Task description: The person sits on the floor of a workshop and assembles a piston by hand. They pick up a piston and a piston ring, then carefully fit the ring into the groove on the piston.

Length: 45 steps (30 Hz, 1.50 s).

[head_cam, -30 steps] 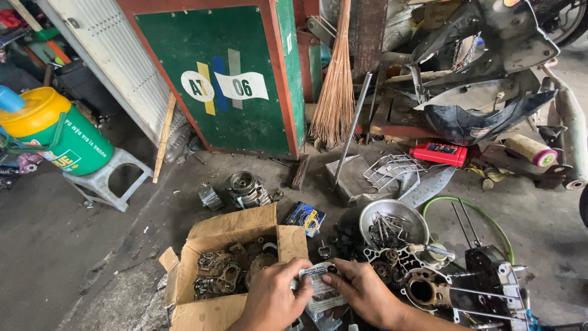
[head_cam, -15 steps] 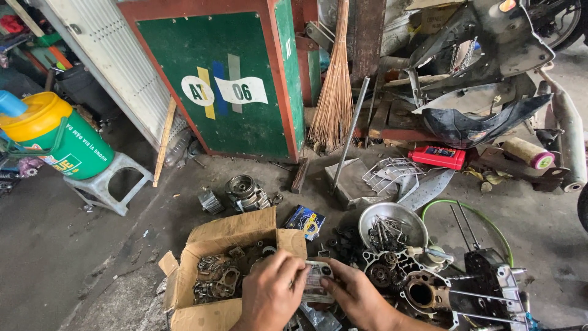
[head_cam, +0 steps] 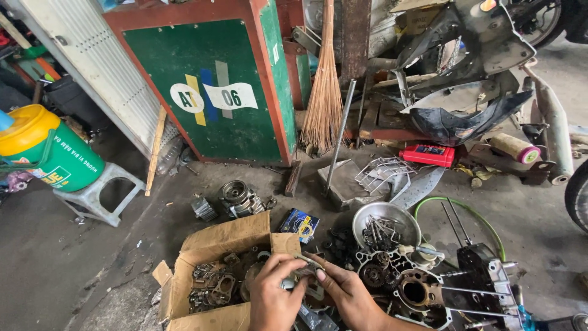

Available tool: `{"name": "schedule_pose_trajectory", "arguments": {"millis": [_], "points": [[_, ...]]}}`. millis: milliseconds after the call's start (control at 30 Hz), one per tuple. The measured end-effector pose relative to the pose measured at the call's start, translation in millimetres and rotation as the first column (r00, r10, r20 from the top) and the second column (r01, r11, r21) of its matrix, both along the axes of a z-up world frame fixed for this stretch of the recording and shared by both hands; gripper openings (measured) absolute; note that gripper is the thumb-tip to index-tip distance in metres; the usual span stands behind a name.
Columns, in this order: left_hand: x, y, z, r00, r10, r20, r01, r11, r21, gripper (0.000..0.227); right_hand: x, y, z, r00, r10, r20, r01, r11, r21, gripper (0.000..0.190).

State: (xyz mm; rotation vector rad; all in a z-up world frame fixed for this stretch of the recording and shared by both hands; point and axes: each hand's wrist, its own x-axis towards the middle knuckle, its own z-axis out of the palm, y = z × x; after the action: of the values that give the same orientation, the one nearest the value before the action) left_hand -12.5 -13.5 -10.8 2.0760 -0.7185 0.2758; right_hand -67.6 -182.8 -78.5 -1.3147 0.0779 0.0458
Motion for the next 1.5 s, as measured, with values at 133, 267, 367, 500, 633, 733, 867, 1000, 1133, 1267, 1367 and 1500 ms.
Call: {"name": "schedule_pose_trajectory", "arguments": {"millis": [133,267,367,500,633,733,867,1000,1133,1267,1367,1500], "points": [[1.5,-0.1,-1.2,1.0,-0.026,0.015,0.027,0.997,-0.066,0.028,0.4,0.8,-13.3,1.0,0.006,0.009,-0.005,0.999,-0.045,0.052],[1.1,1.3,9.8,0.995,-0.038,0.09,0.041,0.999,-0.028,0.019,1.7,5.3,-5.4,1.0,0.021,0.022,-0.024,0.988,0.153,0.051],[-4.8,0.0,20.3,0.977,-0.095,0.193,0.09,0.995,0.034,0.016,4.8,6.3,-9.6,1.0,-0.019,0.021,0.013,0.967,0.256,0.048],[-2.8,0.3,33.4,0.911,-0.254,0.324,0.23,0.967,0.112,0.015,5.0,3.7,0.9,0.998,-0.039,0.049,0.018,0.928,0.371,0.046],[14.3,10.5,12.8,0.815,-0.389,0.428,0.364,0.92,0.144,0.015,1.1,2.1,27.1,0.994,0.032,-0.102,0.032,0.82,0.572,0.05],[15.3,12.5,15.3,0.763,-0.475,0.438,0.453,0.877,0.161,0.014,0.2,-3.2,28.4,0.995,-0.028,-0.098,0.081,0.802,0.592,0.045],[18.1,14.8,28.7,0.749,-0.539,0.385,0.532,0.836,0.135,0.017,-2.1,-7.3,43.2,0.999,0.031,-0.032,-0.007,0.822,0.569,0.045],[16.9,15.0,35.2,0.724,-0.546,0.42,0.534,0.831,0.16,0.021,-3.7,-7.3,40.9,0.998,0.056,0.001,-0.045,0.802,0.596,0.046],[13.1,11.0,23.8,0.794,-0.442,0.419,0.429,0.894,0.13,0.028,-3.1,-7.3,47.7,0.996,0.064,0.054,-0.084,0.818,0.569,0.048],[9.5,7.5,20.7,0.847,-0.305,0.436,0.207,0.944,0.258,0.039,-1.6,-7.2,43.8,0.998,0.039,0.049,-0.06,0.831,0.553,0.052],[9.2,4.1,19.0,0.846,-0.281,0.452,0.124,0.93,0.346,0.042,-2.3,-8.7,41.9,1.0,0.026,0.015,-0.03,0.854,0.52,0.057],[4.6,-0.6,32.6,0.941,-0.213,0.263,0.123,0.939,0.32,0.028,-3.2,-17.2,32.7,0.961,0.073,0.268,-0.119,0.98,0.16,0.059]]}}
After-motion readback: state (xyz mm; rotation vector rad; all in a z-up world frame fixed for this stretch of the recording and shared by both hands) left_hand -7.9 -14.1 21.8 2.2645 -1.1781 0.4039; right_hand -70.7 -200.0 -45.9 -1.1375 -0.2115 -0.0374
